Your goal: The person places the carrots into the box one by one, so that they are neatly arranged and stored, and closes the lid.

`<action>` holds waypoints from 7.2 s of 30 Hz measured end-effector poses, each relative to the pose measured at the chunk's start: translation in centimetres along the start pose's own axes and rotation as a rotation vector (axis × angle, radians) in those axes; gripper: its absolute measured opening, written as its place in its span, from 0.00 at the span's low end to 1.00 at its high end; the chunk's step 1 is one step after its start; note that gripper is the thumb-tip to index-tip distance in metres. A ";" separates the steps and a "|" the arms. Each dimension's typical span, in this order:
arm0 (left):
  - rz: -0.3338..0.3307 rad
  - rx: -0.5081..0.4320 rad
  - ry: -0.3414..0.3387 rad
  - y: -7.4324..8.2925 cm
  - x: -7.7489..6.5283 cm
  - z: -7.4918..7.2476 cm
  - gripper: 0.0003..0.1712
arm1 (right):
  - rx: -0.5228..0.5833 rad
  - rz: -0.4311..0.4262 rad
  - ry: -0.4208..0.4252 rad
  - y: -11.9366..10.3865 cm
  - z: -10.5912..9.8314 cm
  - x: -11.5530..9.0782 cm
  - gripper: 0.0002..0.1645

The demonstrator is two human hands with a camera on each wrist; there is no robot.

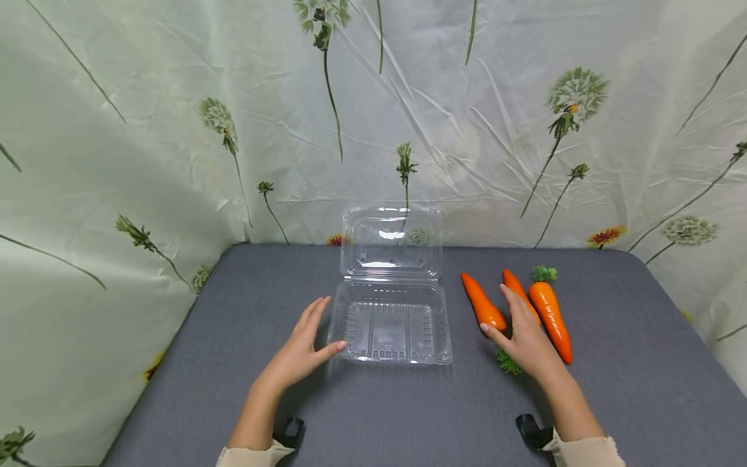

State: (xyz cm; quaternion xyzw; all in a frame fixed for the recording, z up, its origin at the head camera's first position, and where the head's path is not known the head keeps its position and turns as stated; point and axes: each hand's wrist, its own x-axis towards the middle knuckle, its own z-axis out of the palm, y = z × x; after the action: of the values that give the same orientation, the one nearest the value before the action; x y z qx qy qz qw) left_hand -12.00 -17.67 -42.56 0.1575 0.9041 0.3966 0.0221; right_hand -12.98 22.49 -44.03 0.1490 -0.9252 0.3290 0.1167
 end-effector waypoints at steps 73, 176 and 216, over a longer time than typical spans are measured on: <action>-0.090 -0.758 0.009 -2.5 0.0 3.1 0.40 | 0.699 0.364 0.373 -2.9 0.2 0.4 0.25; -0.127 -0.816 0.003 -2.6 -0.2 3.3 0.41 | 0.498 0.278 -0.021 -9.4 8.7 6.1 0.27; -0.139 -0.795 0.022 -3.1 -0.1 3.6 0.41 | 0.437 0.066 0.357 -10.7 2.2 3.1 0.35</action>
State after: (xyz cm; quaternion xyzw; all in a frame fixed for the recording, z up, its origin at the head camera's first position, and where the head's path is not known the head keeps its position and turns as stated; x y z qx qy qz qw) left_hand -12.10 -17.13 -47.21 0.0709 0.6890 0.7145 0.0984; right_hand -12.39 12.53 -38.57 0.0800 -0.8014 0.5455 0.2321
